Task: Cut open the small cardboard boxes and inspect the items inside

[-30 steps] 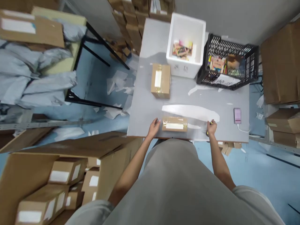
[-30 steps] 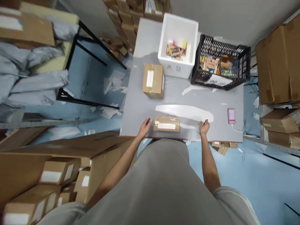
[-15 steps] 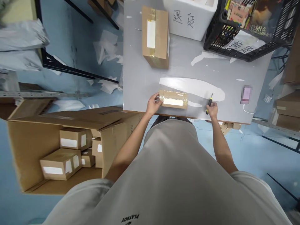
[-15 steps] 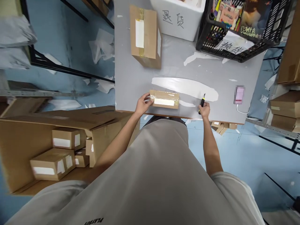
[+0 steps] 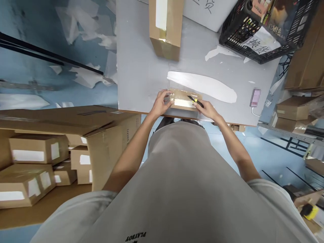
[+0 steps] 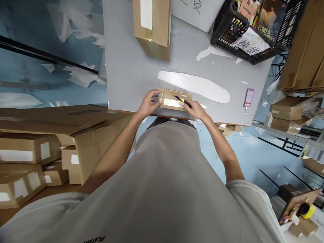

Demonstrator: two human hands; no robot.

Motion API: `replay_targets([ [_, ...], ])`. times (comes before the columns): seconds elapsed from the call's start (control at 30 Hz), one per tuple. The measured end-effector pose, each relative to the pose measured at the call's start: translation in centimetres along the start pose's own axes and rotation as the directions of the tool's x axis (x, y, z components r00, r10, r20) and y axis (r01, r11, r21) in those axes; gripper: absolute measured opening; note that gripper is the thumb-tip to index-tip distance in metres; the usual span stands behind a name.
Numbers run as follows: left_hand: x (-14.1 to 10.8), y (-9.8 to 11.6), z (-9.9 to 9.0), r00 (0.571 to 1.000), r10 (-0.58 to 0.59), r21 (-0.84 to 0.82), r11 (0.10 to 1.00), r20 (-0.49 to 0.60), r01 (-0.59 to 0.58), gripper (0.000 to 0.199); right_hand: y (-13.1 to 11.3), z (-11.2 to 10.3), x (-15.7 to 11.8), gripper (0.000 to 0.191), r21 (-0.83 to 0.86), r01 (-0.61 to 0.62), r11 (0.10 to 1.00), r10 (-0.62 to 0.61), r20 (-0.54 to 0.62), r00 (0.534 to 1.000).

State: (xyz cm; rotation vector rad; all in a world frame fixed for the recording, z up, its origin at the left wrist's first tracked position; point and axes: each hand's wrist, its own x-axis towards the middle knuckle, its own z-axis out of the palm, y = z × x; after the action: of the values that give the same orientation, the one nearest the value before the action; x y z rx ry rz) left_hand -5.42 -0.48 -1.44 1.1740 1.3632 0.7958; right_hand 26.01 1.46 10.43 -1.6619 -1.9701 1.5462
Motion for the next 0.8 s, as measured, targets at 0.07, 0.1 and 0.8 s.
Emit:
replay_targets([
  [0.07,0.4,-0.2,-0.1,0.999,-0.022,-0.037,0.999,0.03,0.023,0.057,-1.5,0.4,0.9,0.061,-0.124,0.04,0.992,-0.036,0.034,0.999],
  [0.1,0.6,-0.4,-0.1,0.999,-0.027,-0.056,0.998,0.041,0.029,0.059,-2.1,0.7,1.5,0.061,-0.174,0.069,0.982,-0.061,0.049,0.997],
  [0.8,2.6,-2.7,0.2,0.972,0.124,-0.073,0.991,0.2,-0.112,0.066,-9.0,1.3,7.7,0.054,-0.817,0.122,0.563,0.182,0.267,0.946],
])
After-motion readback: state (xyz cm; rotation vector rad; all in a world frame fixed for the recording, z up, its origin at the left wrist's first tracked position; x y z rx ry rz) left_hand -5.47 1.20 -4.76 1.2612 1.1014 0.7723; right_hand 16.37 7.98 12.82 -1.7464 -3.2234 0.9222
